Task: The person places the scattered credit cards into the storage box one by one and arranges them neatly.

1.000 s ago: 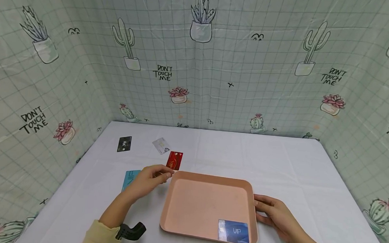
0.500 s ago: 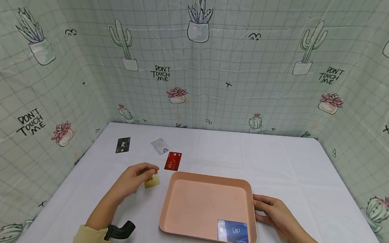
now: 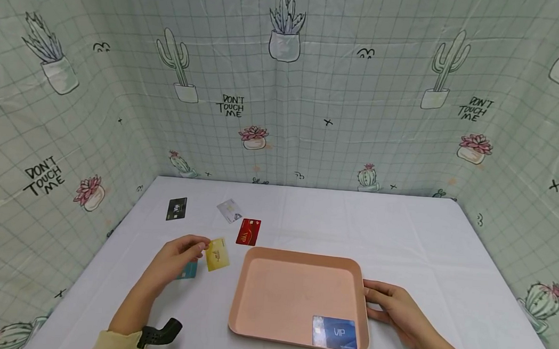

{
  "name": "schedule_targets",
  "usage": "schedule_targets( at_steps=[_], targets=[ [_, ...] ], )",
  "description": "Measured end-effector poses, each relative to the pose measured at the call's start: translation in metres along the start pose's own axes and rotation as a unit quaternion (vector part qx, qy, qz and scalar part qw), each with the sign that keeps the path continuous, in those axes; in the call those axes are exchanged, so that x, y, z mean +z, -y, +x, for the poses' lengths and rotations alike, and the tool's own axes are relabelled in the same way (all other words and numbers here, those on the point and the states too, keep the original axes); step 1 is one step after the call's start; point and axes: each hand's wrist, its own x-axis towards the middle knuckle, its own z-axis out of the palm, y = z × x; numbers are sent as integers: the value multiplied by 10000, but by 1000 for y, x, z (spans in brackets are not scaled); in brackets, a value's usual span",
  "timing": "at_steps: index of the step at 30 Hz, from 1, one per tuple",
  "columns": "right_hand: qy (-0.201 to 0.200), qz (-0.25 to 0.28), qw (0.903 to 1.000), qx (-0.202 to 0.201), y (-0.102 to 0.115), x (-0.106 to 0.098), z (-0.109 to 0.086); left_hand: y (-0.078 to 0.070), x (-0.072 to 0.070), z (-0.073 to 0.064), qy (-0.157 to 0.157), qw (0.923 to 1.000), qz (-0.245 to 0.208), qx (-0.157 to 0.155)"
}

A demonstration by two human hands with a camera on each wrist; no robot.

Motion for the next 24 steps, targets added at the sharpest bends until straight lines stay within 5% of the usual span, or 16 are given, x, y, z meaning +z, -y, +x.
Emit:
schedule_targets(
  at_steps=[10,24],
  targets=[
    [-163,-109,9997,165,2,-3,-2,19,-7,0,-165,9991,-240,-296],
    [-5,-119,9998,164,3,-1,2,33,-12,-3,-761,9949,400,-523]
  ],
)
